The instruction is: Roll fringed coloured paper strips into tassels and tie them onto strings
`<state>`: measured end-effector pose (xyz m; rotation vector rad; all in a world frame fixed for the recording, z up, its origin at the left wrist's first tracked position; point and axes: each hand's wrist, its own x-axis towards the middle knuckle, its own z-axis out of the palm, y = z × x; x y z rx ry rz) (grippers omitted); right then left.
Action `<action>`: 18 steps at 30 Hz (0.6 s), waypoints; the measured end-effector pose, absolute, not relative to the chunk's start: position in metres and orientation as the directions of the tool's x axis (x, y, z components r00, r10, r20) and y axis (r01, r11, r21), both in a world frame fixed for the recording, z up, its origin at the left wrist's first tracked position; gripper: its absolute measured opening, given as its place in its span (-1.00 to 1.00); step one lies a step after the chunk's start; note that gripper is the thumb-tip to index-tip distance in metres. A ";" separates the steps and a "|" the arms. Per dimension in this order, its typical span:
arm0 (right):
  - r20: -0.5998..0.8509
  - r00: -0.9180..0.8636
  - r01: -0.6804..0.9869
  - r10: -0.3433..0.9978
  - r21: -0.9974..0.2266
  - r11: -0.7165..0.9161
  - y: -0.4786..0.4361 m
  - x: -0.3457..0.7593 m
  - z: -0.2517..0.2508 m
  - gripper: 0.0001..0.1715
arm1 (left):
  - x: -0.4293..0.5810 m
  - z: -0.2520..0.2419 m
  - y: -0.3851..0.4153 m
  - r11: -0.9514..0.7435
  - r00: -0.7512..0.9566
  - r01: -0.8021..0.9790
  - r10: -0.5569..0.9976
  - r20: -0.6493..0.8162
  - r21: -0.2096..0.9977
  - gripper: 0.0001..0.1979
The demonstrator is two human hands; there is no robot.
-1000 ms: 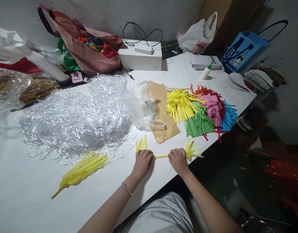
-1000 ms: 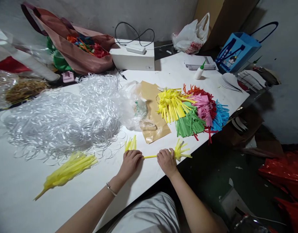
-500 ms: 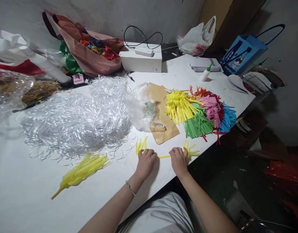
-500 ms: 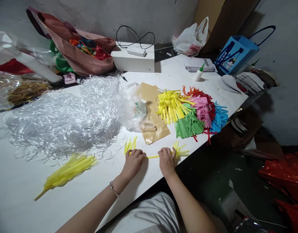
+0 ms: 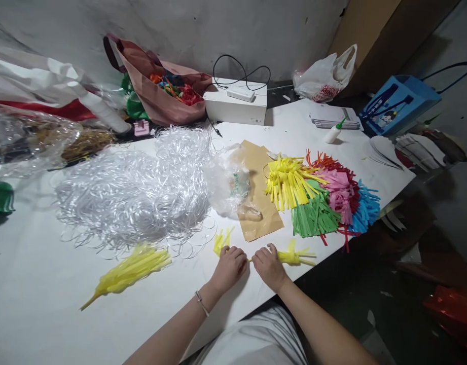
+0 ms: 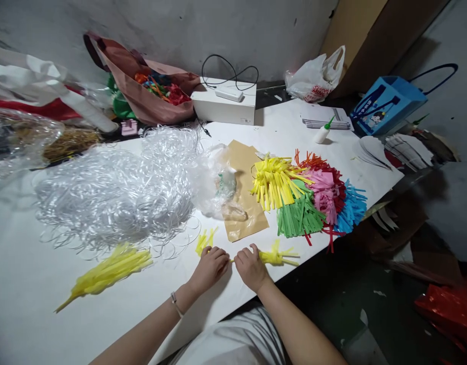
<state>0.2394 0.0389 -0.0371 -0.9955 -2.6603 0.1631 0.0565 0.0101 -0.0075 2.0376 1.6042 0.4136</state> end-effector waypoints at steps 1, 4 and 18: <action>0.251 -0.734 0.593 0.632 -0.218 0.775 0.045 0.241 -0.032 -0.80 | 0.057 -0.001 0.011 -0.065 0.193 0.761 0.972 -0.130 0.646 -0.74; 0.335 -0.786 0.456 0.519 -0.253 0.853 0.063 0.246 -0.007 -0.84 | 0.060 0.022 0.012 0.325 0.051 0.445 0.921 -0.386 0.834 -0.62; 0.416 -0.641 0.115 0.645 -0.779 0.617 0.110 0.224 0.111 -0.79 | 0.080 0.111 0.028 0.245 -0.230 -0.421 0.903 -0.364 0.873 -0.79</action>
